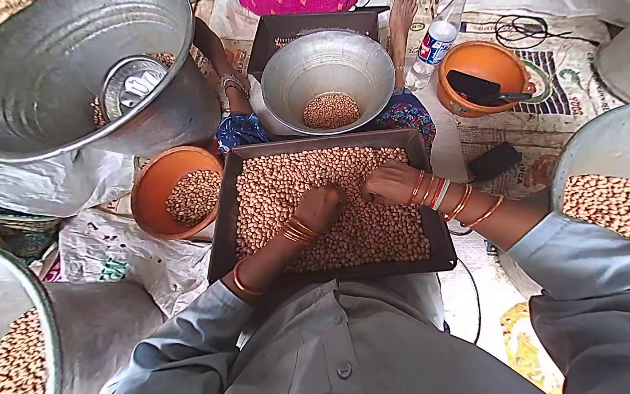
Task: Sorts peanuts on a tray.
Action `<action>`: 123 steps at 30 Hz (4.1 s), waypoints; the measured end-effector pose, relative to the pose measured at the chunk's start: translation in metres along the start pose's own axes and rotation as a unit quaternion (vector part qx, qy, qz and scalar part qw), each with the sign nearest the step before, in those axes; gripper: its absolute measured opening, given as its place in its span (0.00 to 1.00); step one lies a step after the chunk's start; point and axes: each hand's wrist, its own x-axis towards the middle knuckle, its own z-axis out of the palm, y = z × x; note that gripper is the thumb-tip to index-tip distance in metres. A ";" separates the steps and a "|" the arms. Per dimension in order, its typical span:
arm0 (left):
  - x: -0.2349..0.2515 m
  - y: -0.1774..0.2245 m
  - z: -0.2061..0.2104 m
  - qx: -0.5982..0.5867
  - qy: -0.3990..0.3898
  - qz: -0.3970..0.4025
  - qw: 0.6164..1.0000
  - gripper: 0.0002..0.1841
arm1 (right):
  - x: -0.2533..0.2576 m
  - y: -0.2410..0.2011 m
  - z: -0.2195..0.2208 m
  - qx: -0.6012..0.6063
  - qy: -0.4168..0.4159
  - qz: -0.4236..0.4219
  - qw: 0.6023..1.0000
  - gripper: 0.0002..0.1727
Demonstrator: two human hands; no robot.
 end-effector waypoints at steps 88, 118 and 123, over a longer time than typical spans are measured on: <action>-0.062 -0.043 -0.041 -0.128 0.033 -0.081 0.988 0.07 | -0.010 -0.082 -0.020 -0.022 -0.345 0.052 0.937 0.11; 0.011 -0.059 -0.044 -0.219 0.160 -0.057 0.961 0.07 | 0.008 0.009 -0.017 0.312 0.183 0.236 0.902 0.06; 0.012 -0.110 -0.068 -0.458 0.188 -0.111 0.862 0.17 | 0.021 0.009 0.013 0.107 0.194 0.178 0.959 0.13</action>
